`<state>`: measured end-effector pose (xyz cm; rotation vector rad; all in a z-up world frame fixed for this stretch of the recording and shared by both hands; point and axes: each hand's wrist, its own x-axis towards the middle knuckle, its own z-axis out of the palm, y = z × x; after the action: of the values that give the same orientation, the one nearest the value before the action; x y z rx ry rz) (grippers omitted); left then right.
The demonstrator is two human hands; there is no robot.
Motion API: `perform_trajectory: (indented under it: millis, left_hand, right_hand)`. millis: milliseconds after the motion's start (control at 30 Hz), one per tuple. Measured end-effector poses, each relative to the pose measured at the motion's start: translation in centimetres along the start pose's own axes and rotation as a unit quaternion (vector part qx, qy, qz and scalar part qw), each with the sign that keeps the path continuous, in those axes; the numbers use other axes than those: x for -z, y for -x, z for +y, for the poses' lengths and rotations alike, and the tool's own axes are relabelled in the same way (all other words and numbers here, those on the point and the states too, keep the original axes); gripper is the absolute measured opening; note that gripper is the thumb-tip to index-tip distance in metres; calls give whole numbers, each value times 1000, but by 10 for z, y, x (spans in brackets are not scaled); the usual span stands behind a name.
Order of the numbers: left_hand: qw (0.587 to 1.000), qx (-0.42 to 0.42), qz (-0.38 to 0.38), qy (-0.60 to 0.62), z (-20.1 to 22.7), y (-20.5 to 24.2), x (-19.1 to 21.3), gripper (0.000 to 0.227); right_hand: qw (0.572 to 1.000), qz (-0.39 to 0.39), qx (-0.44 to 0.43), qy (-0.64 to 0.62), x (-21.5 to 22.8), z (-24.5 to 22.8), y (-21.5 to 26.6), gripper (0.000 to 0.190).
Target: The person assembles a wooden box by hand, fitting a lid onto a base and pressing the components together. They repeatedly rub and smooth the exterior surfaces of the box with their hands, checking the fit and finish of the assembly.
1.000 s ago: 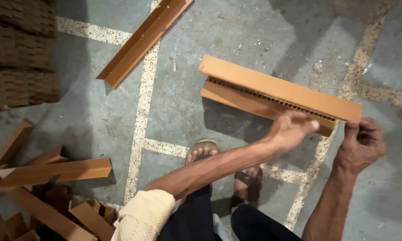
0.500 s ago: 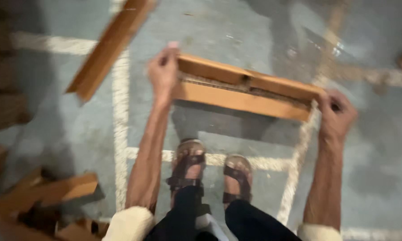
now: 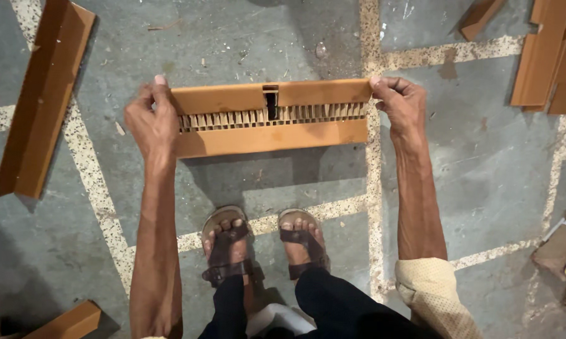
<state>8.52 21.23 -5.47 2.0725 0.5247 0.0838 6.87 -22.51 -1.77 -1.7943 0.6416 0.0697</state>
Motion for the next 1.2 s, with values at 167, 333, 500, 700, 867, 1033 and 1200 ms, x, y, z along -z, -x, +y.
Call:
perform_trajectory:
  millis: [167,333,500,700,867,1033,1200]
  left_hand:
    - [996,43,-7,84,-13,-6,-11,39]
    - [970,158,-25,181,-31,-13,-20,38]
    - [960,167,-26,225,-52,-18,-29,43]
    - [977,161,20,139,-50,-16,-28,61]
    - [984,151,66,64,-32,-13,-27,72]
    - [989,71,101,84,-29,-4,-27,66]
    - [990,31,102,96,-34,-4,-32,61]
  right_hand:
    - [998,9,-57,23,-7,-1,-6,19]
    - [992,20,-122,-35,-4,20,-10,27]
    - [976,16,-110,-187,-27,49,-12,23]
    - [982,46,-86,-163,-39,48,-4,24]
    - [981,34,-41,-189,-37,60,-13,16]
    - [972,59,-9,-225,-38,73,-12,22]
    - [980,74,12,-184,-39,73,-15,37]
